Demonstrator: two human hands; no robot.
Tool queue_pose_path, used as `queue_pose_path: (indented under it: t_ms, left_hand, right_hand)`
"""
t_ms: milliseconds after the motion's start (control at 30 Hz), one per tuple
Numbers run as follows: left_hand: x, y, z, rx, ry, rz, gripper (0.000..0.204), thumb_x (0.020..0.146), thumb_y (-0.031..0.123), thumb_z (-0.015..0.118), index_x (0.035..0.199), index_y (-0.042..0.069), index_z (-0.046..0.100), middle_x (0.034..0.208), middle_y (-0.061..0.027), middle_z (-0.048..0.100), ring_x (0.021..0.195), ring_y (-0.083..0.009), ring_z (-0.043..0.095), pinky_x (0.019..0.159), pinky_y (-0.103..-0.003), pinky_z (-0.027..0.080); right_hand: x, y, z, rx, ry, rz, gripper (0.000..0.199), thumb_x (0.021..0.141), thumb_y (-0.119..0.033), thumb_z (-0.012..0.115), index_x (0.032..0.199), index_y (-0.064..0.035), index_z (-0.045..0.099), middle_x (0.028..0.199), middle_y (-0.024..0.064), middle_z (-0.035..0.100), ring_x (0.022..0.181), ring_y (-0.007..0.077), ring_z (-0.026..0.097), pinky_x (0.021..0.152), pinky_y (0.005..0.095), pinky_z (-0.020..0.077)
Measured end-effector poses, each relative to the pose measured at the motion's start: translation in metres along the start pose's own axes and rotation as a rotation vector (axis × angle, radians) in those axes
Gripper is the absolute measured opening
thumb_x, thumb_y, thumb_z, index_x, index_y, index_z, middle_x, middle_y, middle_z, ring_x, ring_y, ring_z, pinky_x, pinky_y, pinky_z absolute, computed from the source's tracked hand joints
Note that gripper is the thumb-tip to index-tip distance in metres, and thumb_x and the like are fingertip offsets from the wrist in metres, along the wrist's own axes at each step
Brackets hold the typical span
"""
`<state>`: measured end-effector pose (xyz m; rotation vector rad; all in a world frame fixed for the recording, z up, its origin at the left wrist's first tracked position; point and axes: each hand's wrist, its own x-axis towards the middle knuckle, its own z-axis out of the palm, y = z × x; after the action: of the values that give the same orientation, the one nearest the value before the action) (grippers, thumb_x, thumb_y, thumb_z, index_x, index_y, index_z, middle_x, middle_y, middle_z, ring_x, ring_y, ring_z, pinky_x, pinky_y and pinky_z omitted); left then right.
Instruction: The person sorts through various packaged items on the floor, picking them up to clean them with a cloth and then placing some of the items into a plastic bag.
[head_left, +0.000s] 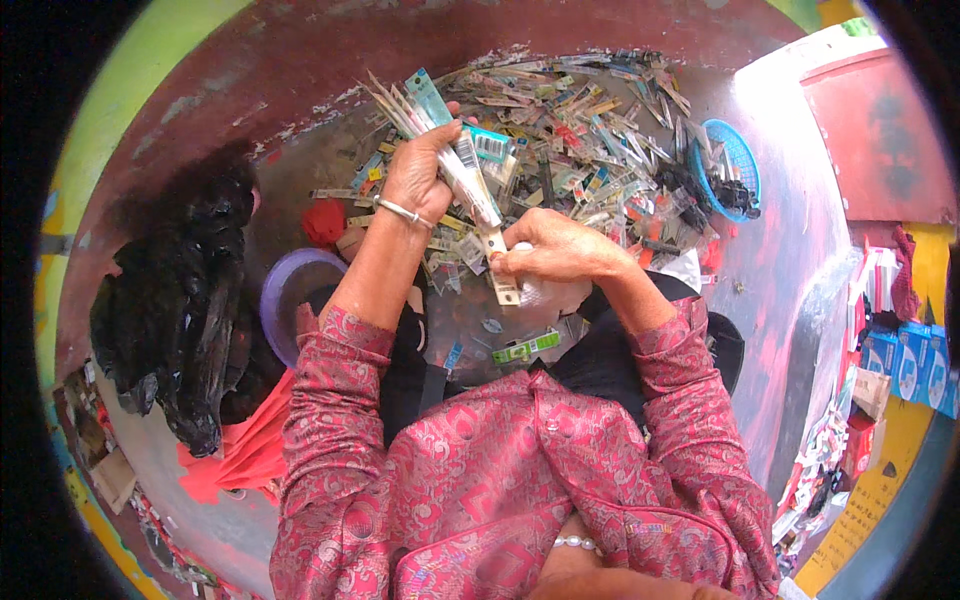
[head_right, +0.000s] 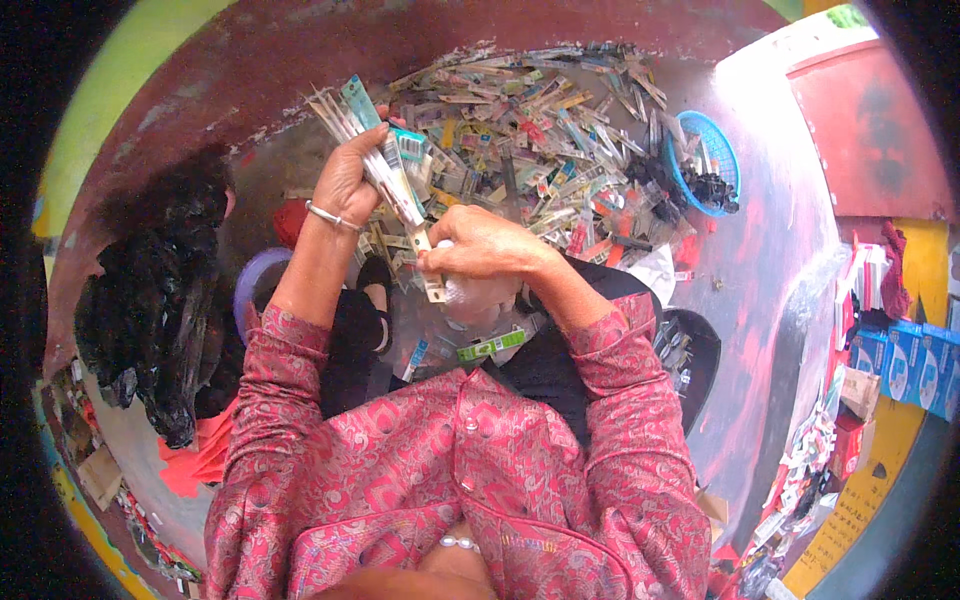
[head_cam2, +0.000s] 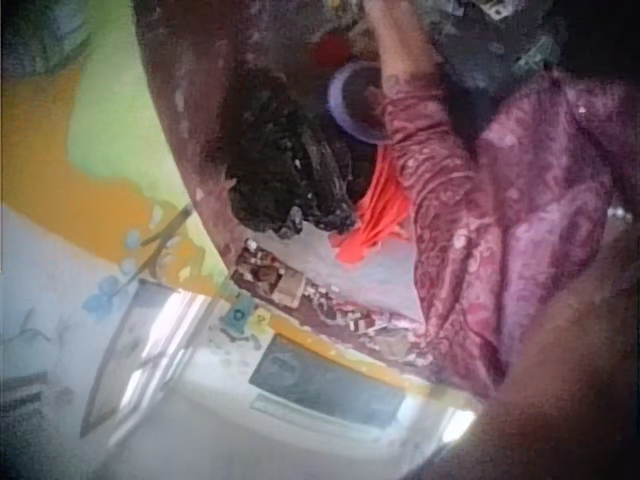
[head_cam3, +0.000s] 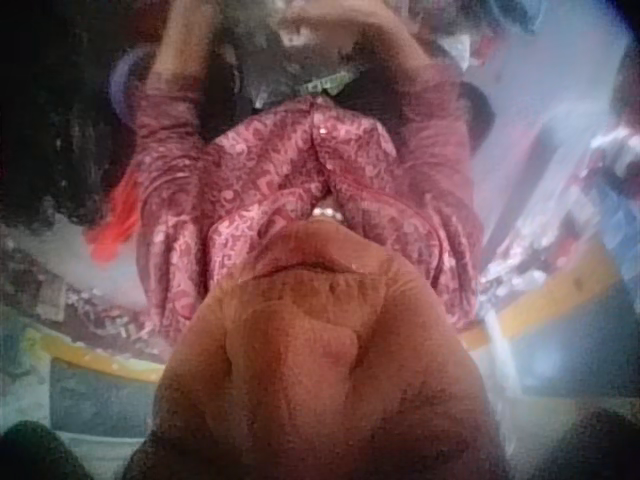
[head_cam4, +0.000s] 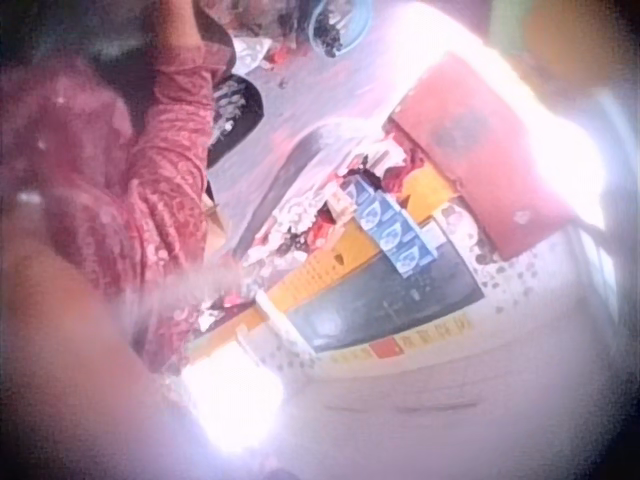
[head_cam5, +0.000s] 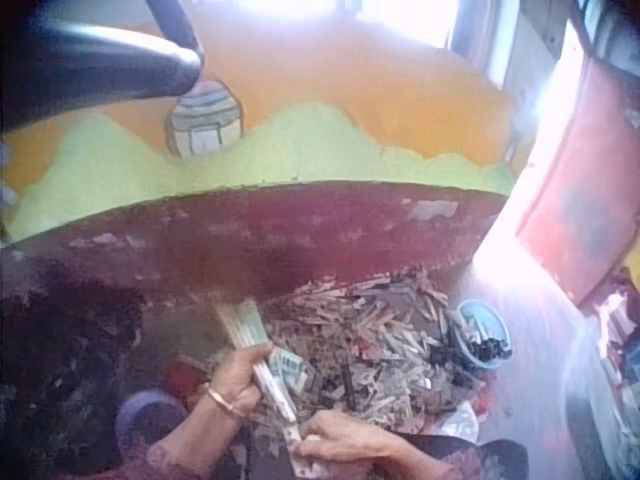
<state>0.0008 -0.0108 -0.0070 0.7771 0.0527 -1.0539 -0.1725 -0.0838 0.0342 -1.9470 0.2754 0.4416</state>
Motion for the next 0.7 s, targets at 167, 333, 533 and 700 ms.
queue_pose_path:
  t_ms: [167, 333, 533, 700]
  left_hand:
    - [0.003, 0.009, -0.007, -0.084, 0.004, 0.049, 0.021, 0.082, 0.011, 0.057, 0.1, 0.001, 0.054, 0.088, -0.0114, 0.059, 0.081, -0.0218, 0.06, 0.072, -0.035, 0.051]
    - [-0.003, 0.019, 0.003, 0.178, -0.026, 0.075, 0.025, 0.079, 0.003, 0.057, 0.103, -0.001, 0.051, 0.09, -0.0111, 0.06, 0.076, -0.0191, 0.059, 0.067, -0.032, 0.051]
    - [-0.031, 0.013, 0.025, 0.474, -0.313, -0.082, 0.056, 0.074, -0.001, 0.055, 0.126, 0.005, 0.035, 0.097, -0.0127, 0.059, 0.073, -0.0184, 0.06, 0.066, -0.03, 0.051]
    - [-0.036, -0.006, 0.024, 0.442, -0.516, -0.23, 0.065, 0.073, 0.004, 0.061, 0.129, 0.009, 0.03, 0.105, -0.0078, 0.054, 0.084, -0.0178, 0.058, 0.072, -0.031, 0.051]
  right_hand:
    - [-0.016, -0.008, -0.02, 0.187, 0.058, 0.058, 0.035, 0.069, -0.031, 0.059, 0.075, 0.0033, 0.062, 0.064, 0.0035, 0.058, 0.061, 0.009, 0.052, 0.055, 0.0264, 0.0419]
    - [-0.032, 0.003, -0.036, 0.538, 0.17, -0.018, 0.023, 0.073, -0.022, 0.062, 0.076, 0.0006, 0.063, 0.068, 0.0014, 0.06, 0.061, 0.0067, 0.053, 0.057, 0.0209, 0.0416]
    - [-0.033, -0.01, -0.048, 0.687, 0.413, -0.156, 0.024, 0.072, -0.021, 0.062, 0.08, 0.0008, 0.063, 0.077, 0.0059, 0.061, 0.068, 0.0112, 0.057, 0.063, 0.0216, 0.0439]
    - [-0.018, -0.01, -0.047, 0.577, 0.487, -0.073, 0.027, 0.077, -0.021, 0.061, 0.085, 0.0046, 0.062, 0.077, 0.007, 0.062, 0.064, 0.0116, 0.057, 0.059, 0.0257, 0.0469]
